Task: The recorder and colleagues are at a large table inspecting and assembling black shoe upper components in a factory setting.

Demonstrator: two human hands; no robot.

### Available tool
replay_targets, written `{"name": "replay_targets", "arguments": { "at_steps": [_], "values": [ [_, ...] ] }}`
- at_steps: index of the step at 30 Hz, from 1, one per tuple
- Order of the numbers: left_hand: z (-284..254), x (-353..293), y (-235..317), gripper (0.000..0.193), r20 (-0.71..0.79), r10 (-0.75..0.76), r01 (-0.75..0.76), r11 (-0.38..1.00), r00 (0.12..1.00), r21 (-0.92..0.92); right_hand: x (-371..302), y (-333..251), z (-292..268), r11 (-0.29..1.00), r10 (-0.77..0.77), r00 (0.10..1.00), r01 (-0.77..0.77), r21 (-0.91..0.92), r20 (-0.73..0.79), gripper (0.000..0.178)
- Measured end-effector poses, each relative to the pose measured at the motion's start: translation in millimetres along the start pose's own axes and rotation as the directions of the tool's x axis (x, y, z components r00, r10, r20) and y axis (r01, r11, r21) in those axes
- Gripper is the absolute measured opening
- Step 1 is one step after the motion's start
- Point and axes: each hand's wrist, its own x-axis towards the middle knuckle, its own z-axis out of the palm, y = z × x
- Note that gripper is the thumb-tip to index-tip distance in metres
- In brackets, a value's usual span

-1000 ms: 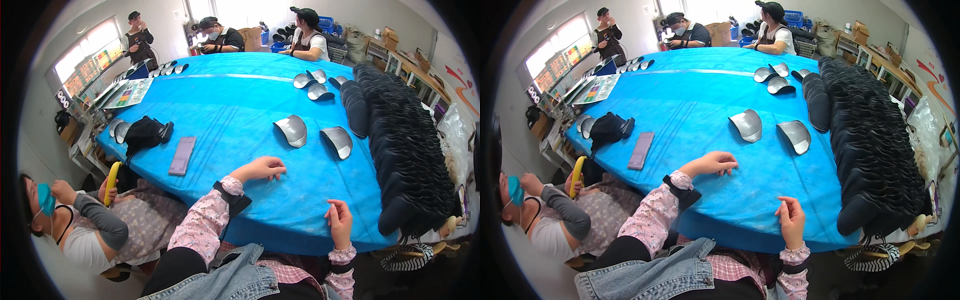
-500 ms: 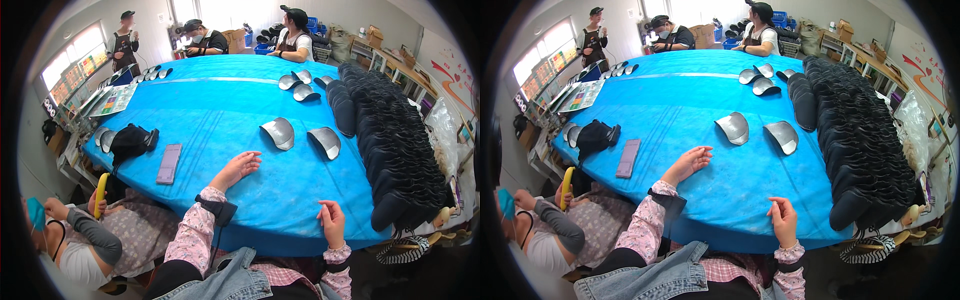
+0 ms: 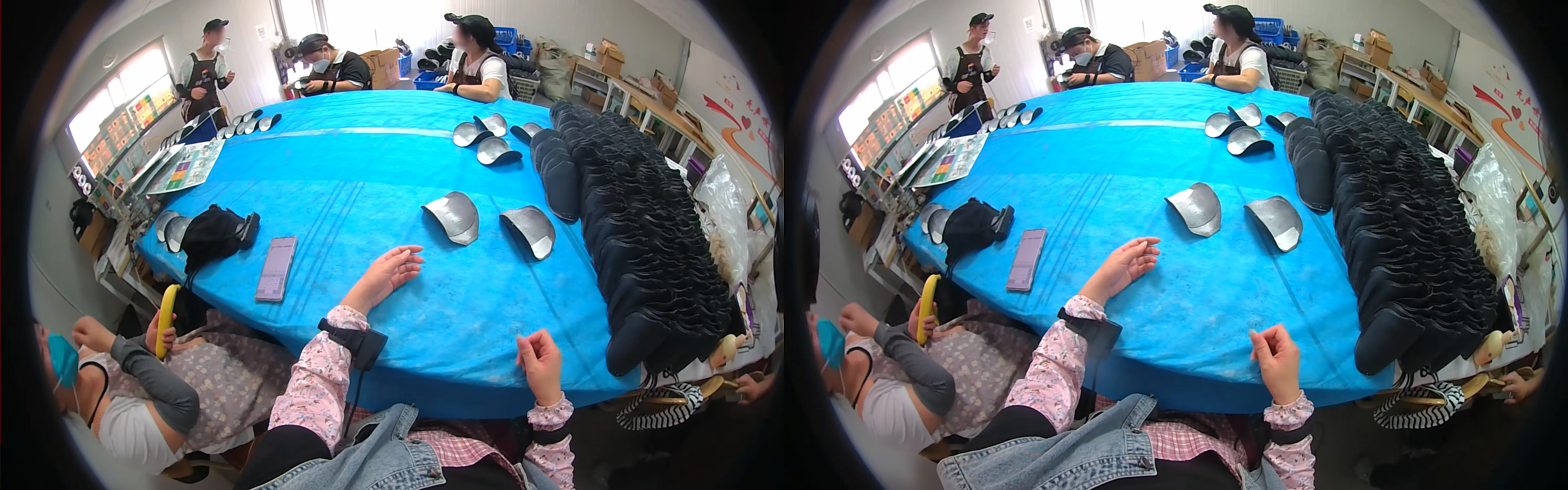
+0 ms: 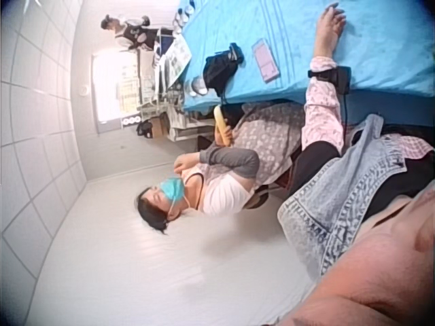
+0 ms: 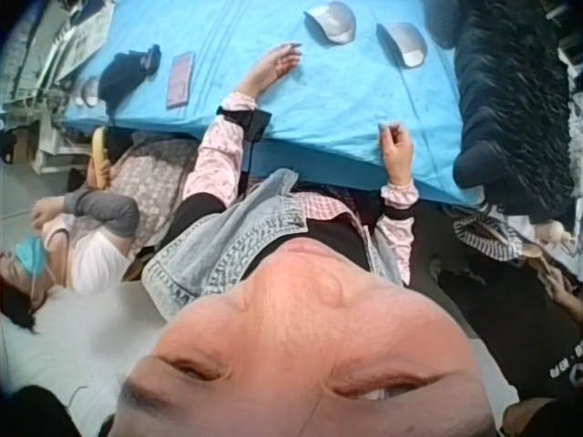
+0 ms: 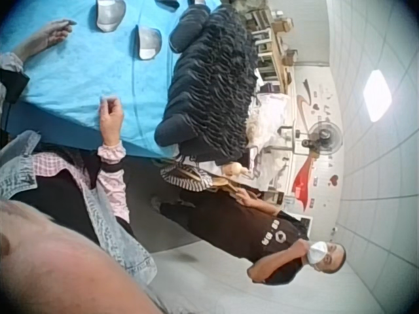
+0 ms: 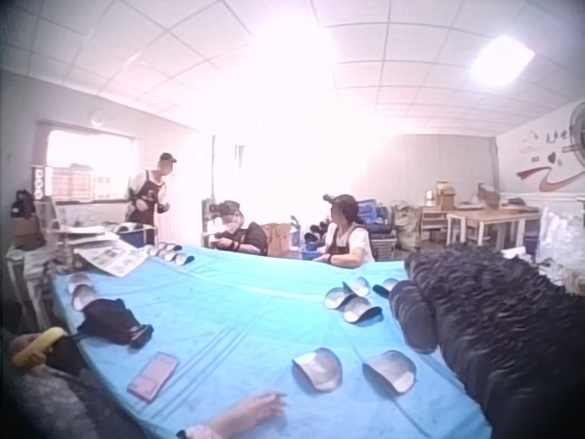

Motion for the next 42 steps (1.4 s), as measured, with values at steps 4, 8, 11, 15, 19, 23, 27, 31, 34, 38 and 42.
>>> {"name": "replay_targets", "arguments": {
  "at_steps": [4,8,11,15,19,23,27,31,34,38,42],
  "values": [
    [-5.0,-5.2,5.1,0.032,-0.009,0.003,-0.003,1.000,1.000,0.000,-1.1,7.4,2.5,0.994,-0.051,0.997,0.057,-0.093,0.059,0.035],
    [-9.4,-1.2,7.9,0.032,0.003,-0.008,0.008,1.000,1.000,0.000,-2.1,2.3,7.5,0.993,-0.046,0.997,0.051,-0.106,0.056,0.041],
    [4.8,15.4,3.1,0.033,-0.003,-0.002,0.002,1.000,1.000,0.025,-1.6,-4.5,-6.6,0.987,-0.059,0.998,0.054,-0.152,-0.030,0.043],
    [2.1,7.4,-1.0,0.033,-0.087,0.011,-0.005,0.997,0.996,0.074,4.4,19.2,-7.7,0.942,-0.222,0.972,0.235,-0.240,0.080,0.049],
    [-15.5,2.4,-8.8,0.031,-0.170,0.041,-0.032,0.998,0.985,0.057,3.2,5.7,-2.0,0.987,-0.083,0.995,0.089,-0.130,0.052,0.053],
    [-1.7,5.4,-9.8,0.031,-0.095,0.034,-0.029,0.998,0.995,0.053,-7.6,1.8,-9.8,0.959,-0.167,0.984,0.177,-0.219,0.065,0.054],
    [-7.5,6.8,-7.7,0.031,-0.081,0.045,-0.044,0.999,0.996,0.023,-5.2,6.6,-2.2,0.960,-0.175,0.983,0.185,-0.212,0.062,0.054],
    [-8.4,5.9,-2.8,0.031,-0.095,0.046,-0.046,0.999,0.994,0.010,-2.5,2.0,1.9,0.988,-0.089,0.991,0.100,-0.114,0.096,0.054],
    [-11.8,7.3,-2.6,0.031,-0.094,0.046,-0.046,0.999,0.994,0.010,-0.5,2.9,2.0,0.985,-0.094,0.990,0.108,-0.137,0.106,0.054],
    [-12.5,7.2,-4.3,0.033,-0.077,0.046,-0.044,0.998,0.996,0.038,-1.2,0.5,-0.2,0.988,-0.075,0.989,0.091,-0.121,0.130,0.054],
    [-11.3,5.9,-5.6,0.032,-0.071,0.047,-0.045,0.999,0.996,0.027,-2.3,0.8,-1.2,0.983,-0.089,0.988,0.108,-0.147,0.126,0.054]
  ]
}}
